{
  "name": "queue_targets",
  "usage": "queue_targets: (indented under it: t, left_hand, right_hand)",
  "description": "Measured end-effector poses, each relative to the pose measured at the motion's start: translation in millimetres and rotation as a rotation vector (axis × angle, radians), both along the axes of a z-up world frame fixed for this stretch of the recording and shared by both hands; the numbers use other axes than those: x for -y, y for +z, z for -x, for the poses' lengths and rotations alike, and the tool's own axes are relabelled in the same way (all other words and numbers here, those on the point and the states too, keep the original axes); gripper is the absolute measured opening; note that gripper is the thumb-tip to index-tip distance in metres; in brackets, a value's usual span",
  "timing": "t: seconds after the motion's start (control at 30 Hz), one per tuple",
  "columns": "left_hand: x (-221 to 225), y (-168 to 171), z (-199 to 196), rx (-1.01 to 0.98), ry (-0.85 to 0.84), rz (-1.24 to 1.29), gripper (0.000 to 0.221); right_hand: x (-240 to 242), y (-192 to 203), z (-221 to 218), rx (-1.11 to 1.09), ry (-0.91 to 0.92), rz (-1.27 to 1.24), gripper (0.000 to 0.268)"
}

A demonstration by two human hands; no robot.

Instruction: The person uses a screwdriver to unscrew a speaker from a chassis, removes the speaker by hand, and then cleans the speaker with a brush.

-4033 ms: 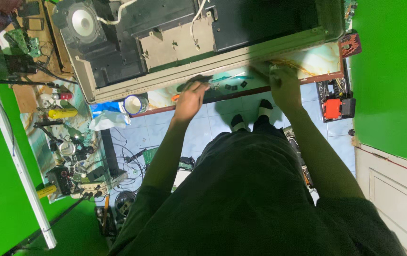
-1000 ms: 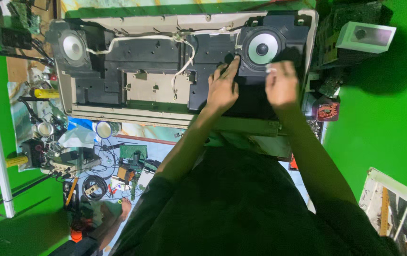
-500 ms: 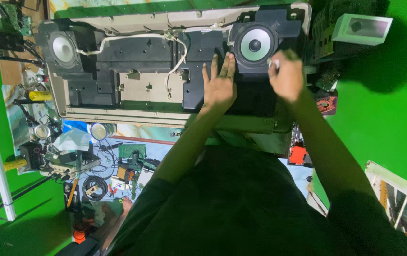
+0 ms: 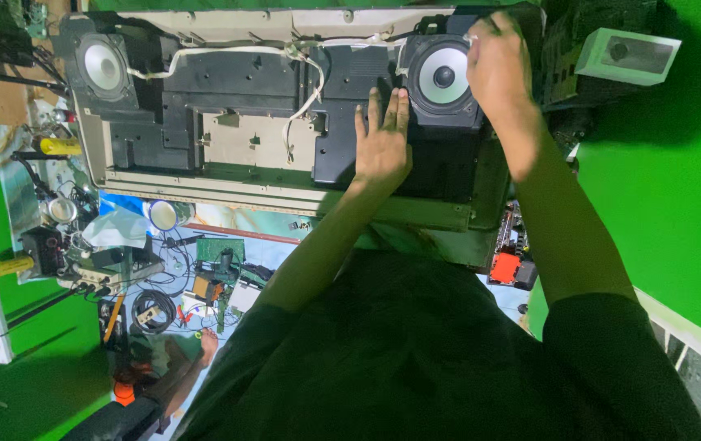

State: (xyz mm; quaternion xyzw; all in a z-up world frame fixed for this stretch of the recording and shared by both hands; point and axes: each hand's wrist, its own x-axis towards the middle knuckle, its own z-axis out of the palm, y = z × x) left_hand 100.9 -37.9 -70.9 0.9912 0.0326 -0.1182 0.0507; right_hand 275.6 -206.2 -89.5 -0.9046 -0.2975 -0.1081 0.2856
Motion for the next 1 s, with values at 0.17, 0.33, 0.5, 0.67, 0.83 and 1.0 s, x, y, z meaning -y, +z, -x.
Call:
queue_targets:
  t: [0.17, 0.33, 0.5, 0.67, 0.83, 1.0]
  left_hand:
    - [1.6, -0.4, -4.6, -0.003, -0.016, -0.043, 0.081]
    - [3.2, -0.5, -0.4, 0.027, 0.009, -0.001, 0.082]
    - [-0.7, -2.1, 2.7, 0.042, 0.001, 0.019, 0.082]
    - [-3.7, 8.8, 0.1, 0.030, -0.003, 0.028, 0.084]
    - [-10.4, 24.0, 7.6, 0.060, 0.005, 0.104, 0.088]
    - [-16.7, 37.9, 37.1, 0.199, 0.101, 0.293, 0.074]
  right_hand:
    - [-35.1, 25.8, 5.3, -0.217, 0.110, -0.037, 0.020]
    - [-79.7, 18.2, 11.4, 0.017, 0.103, 0.153, 0.034]
    - [-83.1, 1.5, 11.9, -0.116, 0.044, 0.080, 0.031]
    - [-82.2, 7.8, 11.9, 0.000, 0.038, 0.035, 0.033]
    - [-59.8, 28.1, 22.2, -0.147, 0.048, -0.224, 0.017]
    - [-22.7, 69.9, 83.9, -0.177, 0.161, -0.393, 0.021]
